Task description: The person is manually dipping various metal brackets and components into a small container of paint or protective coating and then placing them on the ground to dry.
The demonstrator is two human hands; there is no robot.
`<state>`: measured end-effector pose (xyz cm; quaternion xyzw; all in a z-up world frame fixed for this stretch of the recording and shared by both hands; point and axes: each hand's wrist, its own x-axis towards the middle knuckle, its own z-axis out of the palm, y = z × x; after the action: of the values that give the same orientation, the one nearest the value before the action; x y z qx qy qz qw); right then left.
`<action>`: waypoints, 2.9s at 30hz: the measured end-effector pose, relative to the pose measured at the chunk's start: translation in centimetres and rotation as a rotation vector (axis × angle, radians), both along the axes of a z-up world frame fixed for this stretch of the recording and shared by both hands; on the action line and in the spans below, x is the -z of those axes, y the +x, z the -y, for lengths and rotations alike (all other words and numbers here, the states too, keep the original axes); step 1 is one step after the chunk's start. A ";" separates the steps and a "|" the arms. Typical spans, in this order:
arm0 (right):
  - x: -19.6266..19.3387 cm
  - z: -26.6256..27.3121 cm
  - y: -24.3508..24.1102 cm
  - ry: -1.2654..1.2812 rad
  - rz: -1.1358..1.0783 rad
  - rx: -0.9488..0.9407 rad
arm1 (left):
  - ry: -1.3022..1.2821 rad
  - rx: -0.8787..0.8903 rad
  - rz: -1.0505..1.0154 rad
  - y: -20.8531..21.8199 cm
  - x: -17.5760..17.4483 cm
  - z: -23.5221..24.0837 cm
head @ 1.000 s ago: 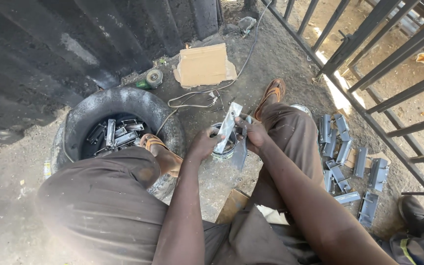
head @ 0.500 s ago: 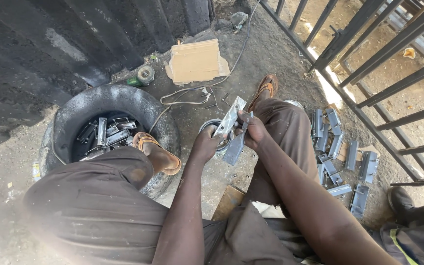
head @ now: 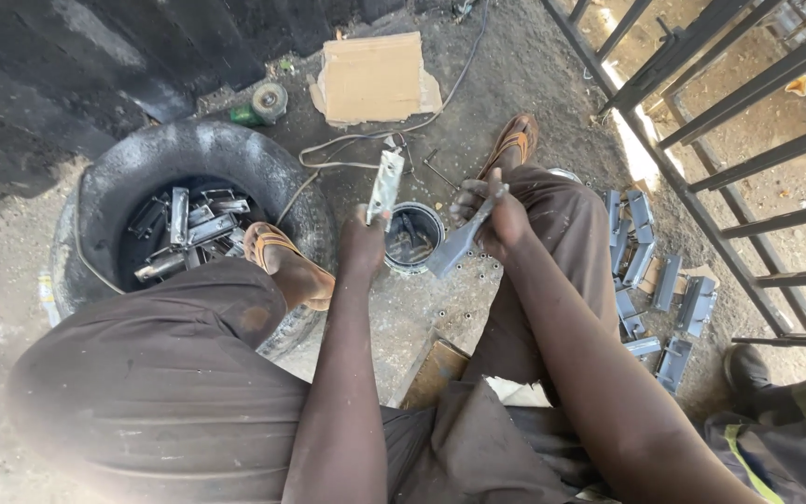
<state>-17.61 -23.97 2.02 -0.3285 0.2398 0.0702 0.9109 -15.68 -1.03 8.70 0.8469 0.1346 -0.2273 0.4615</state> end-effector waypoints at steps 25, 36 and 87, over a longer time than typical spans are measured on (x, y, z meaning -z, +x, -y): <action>16.0 -7.2 6.9 -1.236 -0.332 -0.804 | -0.147 -0.595 -0.193 6.0 17.9 -1.0; 24.2 -10.5 5.2 -1.442 -0.363 -0.908 | -0.172 -0.739 -0.135 3.4 22.8 -1.6; -4.6 -3.8 -0.9 -0.214 -0.066 0.149 | -0.091 0.017 0.039 -1.5 -1.7 -3.8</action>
<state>-18.53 -20.20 6.59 -0.4027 0.2995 -0.0129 0.8648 -17.14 2.78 10.42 0.8304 0.1077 -0.2205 0.5002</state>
